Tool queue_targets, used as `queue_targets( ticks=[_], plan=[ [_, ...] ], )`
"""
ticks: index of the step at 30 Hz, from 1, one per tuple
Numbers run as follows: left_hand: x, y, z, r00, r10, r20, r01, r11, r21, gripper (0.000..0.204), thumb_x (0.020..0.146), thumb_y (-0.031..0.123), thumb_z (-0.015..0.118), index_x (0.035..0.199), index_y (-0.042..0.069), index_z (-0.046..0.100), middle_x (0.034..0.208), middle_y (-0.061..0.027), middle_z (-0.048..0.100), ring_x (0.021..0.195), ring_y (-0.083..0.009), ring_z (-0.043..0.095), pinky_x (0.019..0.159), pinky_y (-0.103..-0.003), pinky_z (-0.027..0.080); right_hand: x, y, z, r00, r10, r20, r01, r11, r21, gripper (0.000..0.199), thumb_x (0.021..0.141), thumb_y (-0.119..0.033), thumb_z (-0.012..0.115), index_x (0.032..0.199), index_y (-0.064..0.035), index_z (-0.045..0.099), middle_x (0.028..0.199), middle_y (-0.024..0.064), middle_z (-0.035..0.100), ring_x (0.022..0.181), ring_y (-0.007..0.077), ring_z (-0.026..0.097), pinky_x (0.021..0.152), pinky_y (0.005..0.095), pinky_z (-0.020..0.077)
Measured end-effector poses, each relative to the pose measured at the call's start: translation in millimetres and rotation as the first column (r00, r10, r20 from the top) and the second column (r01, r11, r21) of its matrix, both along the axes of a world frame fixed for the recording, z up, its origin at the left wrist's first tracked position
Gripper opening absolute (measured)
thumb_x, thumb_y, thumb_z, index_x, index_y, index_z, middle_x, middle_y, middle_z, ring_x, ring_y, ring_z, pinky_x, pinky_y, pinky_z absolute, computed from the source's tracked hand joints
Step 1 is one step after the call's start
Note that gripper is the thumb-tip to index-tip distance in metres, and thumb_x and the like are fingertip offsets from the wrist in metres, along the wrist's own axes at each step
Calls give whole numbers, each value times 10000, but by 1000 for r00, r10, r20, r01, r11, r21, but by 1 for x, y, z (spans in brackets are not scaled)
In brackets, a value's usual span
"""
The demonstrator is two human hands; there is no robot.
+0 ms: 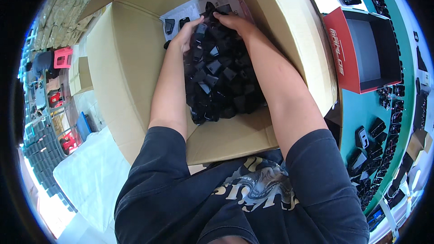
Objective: Unpack electronic components from a shipping box, remove protective packaging, and arrange them on a workbench.
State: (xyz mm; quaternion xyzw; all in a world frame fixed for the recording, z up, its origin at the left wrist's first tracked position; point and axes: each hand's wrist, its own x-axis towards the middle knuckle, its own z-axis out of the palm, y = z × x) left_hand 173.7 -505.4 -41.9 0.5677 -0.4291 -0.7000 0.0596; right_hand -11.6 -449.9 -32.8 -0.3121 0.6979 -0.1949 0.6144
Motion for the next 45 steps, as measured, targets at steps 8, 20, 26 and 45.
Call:
queue_targets(
  ticks=[8,20,26,45],
  plan=[
    [13,24,3,911,317,-262,-279,945,172,496,858,476,613,1144,72,631,1137,-127,635,956,-250,590,830,-377,458,-5,2,-27,982,-57,183,46,997,62,791,882,-677,428,1422,-100,421,1434,137,443,1263,295,466,958,532,406],
    [-16,54,-15,916,316,-248,-302,949,97,508,876,462,604,1189,61,591,1101,-126,643,911,-228,606,782,-351,474,3,23,-53,991,-129,-47,120,981,-155,738,912,-640,378,1411,-100,451,1370,111,512,1219,265,495,976,441,406],
    [-28,42,-37,936,266,-230,-289,954,-76,540,869,467,599,1227,64,559,1158,-153,597,926,-268,603,765,-395,499,10,24,-5,985,-161,-61,147,970,-195,731,914,-634,350,1410,-107,455,1372,105,506,1210,266,493,971,429,404],
    [-41,103,183,959,40,-280,-161,892,-423,528,859,430,611,1188,20,568,1088,-180,594,840,-313,613,503,-509,573,40,98,152,774,-624,105,582,635,-508,511,925,-442,385,1242,-86,570,1183,116,608,1036,251,573,903,343,437]
  ],
)
